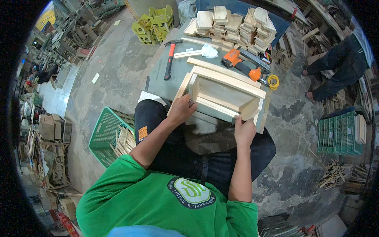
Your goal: Assembling a wooden box using wooden pieces and a pneumatic nail gun.
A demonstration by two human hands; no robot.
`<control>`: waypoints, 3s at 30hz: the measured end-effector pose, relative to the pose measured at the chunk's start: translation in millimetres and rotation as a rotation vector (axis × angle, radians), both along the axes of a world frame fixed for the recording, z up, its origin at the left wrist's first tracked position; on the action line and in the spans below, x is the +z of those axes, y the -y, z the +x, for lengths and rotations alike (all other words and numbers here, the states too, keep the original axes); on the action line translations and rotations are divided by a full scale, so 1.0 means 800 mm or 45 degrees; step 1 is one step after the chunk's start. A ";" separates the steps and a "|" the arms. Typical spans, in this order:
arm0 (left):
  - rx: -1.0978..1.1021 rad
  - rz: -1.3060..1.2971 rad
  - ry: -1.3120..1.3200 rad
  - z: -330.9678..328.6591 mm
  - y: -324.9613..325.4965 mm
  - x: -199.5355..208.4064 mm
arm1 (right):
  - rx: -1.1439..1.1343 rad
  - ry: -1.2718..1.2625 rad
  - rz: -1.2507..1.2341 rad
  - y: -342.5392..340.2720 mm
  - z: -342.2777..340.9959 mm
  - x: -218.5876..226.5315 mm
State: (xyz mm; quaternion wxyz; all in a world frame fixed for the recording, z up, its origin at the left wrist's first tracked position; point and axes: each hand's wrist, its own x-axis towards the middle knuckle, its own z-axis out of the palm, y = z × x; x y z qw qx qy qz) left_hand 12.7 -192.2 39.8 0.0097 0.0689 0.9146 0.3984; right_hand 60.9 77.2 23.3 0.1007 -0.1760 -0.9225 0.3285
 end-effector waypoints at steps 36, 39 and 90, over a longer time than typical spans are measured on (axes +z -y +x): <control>0.006 -0.466 0.132 -0.350 -0.033 -0.031 | -0.304 -0.150 0.202 -0.098 0.124 0.020; 0.053 -0.441 0.186 -0.373 -0.027 -0.051 | -0.285 -0.127 0.215 -0.099 0.114 0.019; 0.704 -0.226 0.074 0.005 0.251 -0.081 | -0.025 -0.218 -1.583 -0.044 -0.016 0.213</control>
